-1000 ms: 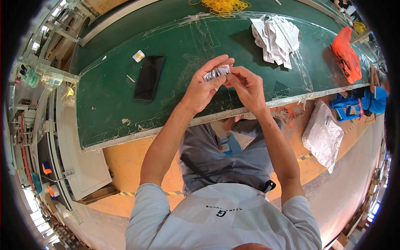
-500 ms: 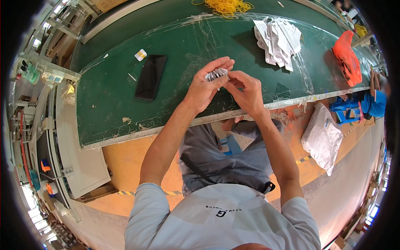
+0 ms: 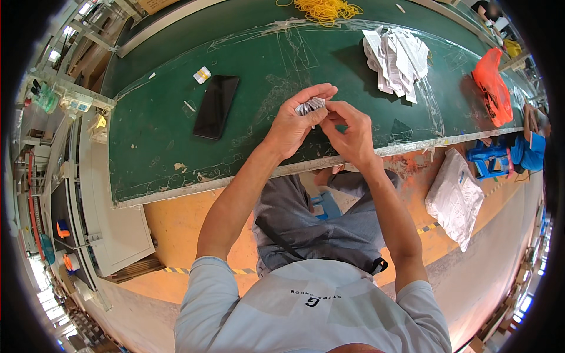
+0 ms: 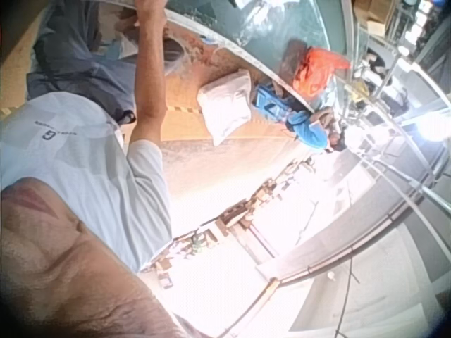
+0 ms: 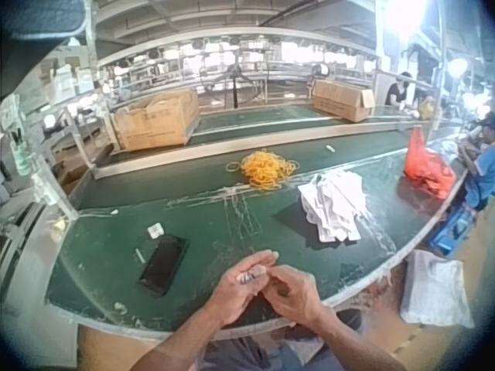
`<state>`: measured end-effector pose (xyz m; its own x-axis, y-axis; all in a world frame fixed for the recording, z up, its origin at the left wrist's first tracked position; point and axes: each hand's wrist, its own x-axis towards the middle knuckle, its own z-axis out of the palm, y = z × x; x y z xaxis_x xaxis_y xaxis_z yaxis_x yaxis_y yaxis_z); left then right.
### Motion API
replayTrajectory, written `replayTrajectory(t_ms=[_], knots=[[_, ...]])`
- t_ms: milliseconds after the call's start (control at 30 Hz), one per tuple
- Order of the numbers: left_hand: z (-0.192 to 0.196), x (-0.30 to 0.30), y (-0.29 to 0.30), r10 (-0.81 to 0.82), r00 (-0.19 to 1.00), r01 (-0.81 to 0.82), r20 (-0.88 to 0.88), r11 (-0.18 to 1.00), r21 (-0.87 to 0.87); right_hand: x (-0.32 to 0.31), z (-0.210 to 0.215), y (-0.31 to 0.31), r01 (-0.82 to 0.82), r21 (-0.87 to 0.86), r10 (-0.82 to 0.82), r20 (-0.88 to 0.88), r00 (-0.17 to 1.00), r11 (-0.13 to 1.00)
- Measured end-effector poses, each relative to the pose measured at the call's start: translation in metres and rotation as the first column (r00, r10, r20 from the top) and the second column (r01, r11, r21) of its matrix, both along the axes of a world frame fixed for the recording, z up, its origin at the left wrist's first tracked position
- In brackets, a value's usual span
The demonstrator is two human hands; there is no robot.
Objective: Folding white paper instruction sheets or labels at a factory workstation.
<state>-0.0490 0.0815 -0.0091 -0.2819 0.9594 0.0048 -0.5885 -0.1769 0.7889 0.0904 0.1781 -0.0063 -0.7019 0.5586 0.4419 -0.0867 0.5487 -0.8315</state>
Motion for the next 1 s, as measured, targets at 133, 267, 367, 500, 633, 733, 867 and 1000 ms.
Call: replayTrajectory(t_ms=[133,267,367,500,633,733,867,1000], knots=[[0.001,-0.001,0.000,-0.009,1.000,0.009,0.023,1.000,-0.016,-0.002,0.006,-0.003,-0.024,0.014,0.024,0.001,1.000,1.000],[0.000,-0.002,-0.001,0.008,0.999,-0.007,-0.050,1.000,0.026,-0.003,0.005,-0.005,0.010,0.051,-0.010,0.008,1.000,0.999],[0.000,0.000,0.001,-0.029,0.999,0.030,-0.025,0.999,0.032,0.001,0.004,-0.002,0.030,0.055,-0.031,0.023,0.999,0.998],[-0.001,0.000,0.000,-0.050,0.998,0.052,-0.032,0.997,0.064,0.004,0.004,0.000,0.028,0.021,-0.029,0.004,1.000,0.999],[0.000,0.000,0.000,-0.087,0.996,0.087,-0.007,0.990,0.110,0.006,0.003,0.001,0.029,-0.026,-0.029,0.006,1.000,0.999],[0.000,0.000,-0.001,-0.104,0.995,0.104,-0.006,0.987,0.119,0.007,-0.001,0.003,0.034,-0.044,-0.033,0.012,0.999,0.998],[0.001,0.000,-0.001,-0.115,0.993,0.117,-0.025,0.986,0.120,0.009,0.002,0.002,0.017,-0.169,-0.016,0.007,1.000,0.986],[0.002,0.001,-0.003,-0.118,0.993,0.120,-0.020,0.987,0.108,0.010,0.001,0.004,0.024,-0.235,-0.013,0.045,0.999,0.972]])
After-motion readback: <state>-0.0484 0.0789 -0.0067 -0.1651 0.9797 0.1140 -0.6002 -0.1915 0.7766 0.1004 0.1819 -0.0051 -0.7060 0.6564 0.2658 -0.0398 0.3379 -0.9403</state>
